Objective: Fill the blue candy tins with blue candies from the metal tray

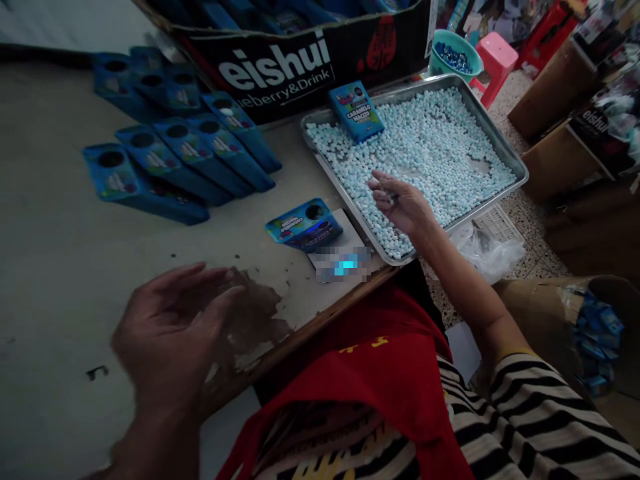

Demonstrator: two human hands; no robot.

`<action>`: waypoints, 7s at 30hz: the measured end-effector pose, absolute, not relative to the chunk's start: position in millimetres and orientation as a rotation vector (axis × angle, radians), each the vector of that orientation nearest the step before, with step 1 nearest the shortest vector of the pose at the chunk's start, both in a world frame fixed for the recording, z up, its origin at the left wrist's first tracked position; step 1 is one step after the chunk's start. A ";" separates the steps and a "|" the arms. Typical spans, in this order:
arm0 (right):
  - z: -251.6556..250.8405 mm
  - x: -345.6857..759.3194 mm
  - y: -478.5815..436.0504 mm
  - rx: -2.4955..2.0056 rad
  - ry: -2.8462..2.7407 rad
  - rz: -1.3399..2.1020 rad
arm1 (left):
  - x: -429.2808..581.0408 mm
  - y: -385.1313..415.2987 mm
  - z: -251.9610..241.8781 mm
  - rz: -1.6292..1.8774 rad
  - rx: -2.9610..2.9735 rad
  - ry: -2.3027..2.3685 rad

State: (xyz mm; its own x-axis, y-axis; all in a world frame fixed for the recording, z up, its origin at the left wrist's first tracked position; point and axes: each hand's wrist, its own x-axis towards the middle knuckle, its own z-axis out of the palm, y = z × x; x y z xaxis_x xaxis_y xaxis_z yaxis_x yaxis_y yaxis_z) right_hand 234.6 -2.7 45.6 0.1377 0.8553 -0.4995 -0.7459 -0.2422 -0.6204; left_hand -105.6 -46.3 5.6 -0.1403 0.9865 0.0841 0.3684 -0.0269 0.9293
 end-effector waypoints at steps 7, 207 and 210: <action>70.9 284.1 -19.2 -1.385 -0.450 1.455 | -148.8 -83.8 4.4 1.287 1.413 1.754; 64.4 246.4 -1.2 -1.117 -2.129 0.615 | -53.1 -36.4 31.0 1.165 1.749 1.414; 60.6 242.9 -0.9 -1.118 -2.098 0.626 | -53.6 -38.0 28.5 1.144 1.747 1.412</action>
